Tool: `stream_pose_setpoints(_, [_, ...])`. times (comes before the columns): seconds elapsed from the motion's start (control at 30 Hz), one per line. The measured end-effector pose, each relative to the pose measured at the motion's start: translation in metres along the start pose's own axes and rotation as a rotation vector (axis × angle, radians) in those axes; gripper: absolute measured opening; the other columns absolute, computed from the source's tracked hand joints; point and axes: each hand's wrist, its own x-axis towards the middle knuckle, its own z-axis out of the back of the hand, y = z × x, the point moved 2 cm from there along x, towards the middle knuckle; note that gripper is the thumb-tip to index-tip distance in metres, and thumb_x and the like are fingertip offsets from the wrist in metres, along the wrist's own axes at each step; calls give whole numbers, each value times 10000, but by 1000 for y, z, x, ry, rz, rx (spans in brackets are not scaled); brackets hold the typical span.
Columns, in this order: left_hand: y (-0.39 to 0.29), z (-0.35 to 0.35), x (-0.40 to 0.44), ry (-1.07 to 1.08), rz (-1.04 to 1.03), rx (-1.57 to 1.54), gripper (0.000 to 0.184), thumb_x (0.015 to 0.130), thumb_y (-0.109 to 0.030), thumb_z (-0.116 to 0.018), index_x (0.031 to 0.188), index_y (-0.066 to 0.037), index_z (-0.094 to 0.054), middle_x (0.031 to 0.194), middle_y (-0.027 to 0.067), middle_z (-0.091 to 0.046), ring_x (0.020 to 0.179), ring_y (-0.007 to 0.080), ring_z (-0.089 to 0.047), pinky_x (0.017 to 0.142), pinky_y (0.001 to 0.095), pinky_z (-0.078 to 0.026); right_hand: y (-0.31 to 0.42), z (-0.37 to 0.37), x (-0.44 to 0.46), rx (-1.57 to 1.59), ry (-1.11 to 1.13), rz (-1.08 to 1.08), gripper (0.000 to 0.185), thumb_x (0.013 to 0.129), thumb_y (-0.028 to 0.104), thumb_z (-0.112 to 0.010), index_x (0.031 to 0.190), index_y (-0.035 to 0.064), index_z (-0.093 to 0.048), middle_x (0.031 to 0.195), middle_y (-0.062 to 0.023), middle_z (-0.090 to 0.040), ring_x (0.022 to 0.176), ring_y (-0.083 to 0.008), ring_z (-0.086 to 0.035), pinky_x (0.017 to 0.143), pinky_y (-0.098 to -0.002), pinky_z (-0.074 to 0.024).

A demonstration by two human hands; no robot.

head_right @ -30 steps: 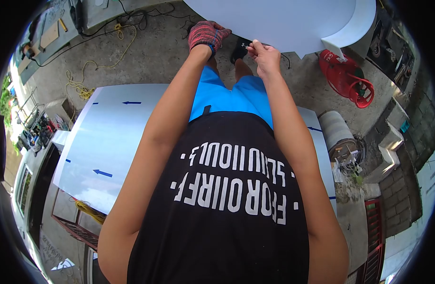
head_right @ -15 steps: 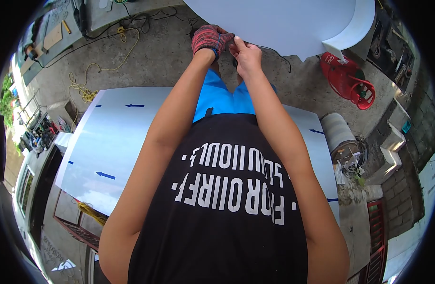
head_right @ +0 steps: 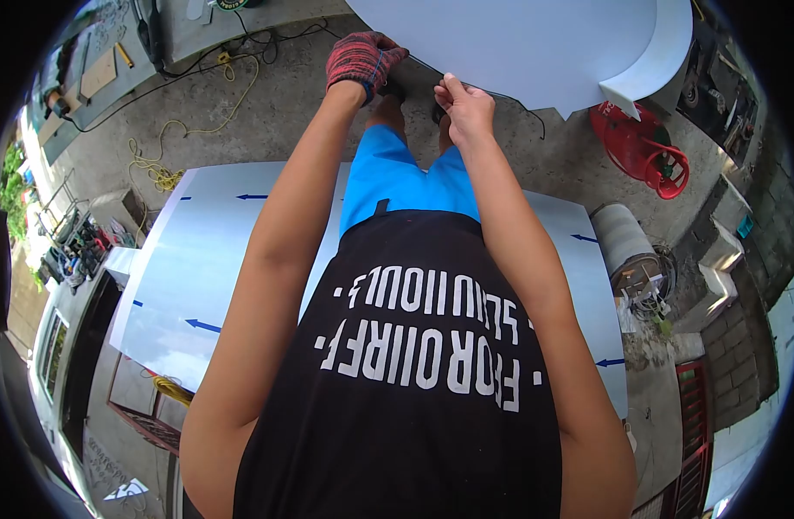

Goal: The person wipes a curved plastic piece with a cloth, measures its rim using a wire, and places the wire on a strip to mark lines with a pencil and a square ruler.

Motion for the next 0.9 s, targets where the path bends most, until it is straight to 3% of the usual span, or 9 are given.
stream_pose_setpoints(0.27, [3, -1, 7, 51, -41, 93, 345, 803, -447, -727, 1024, -186, -770, 996, 89, -744, 932, 291, -703, 858, 423, -549, 1, 0, -2, -12, -7, 0, 151, 922, 111, -705, 985, -21, -666, 906, -80, -672, 795, -166, -663, 740, -292, -564])
stream_pose_setpoints(0.37, [1, 2, 8, 89, -51, 86, 361, 815, -416, -737, 1053, -146, -766, 1000, 103, -748, 937, 271, -709, 869, 387, -541, 2, 1, -2, -10, -2, 2, 156, 922, 111, -706, 992, -23, -665, 910, -82, -672, 801, -168, -663, 746, -295, -565])
stream_pose_setpoints(0.9, [-12, 4, 10, 83, -32, 192, 327, 788, -408, -741, 997, -159, -777, 1005, 119, -740, 940, 295, -703, 876, 413, -541, -1, 0, -2, 29, -20, 1, 183, 914, 134, -721, 976, -19, -642, 905, -85, -664, 798, -177, -661, 757, -304, -562])
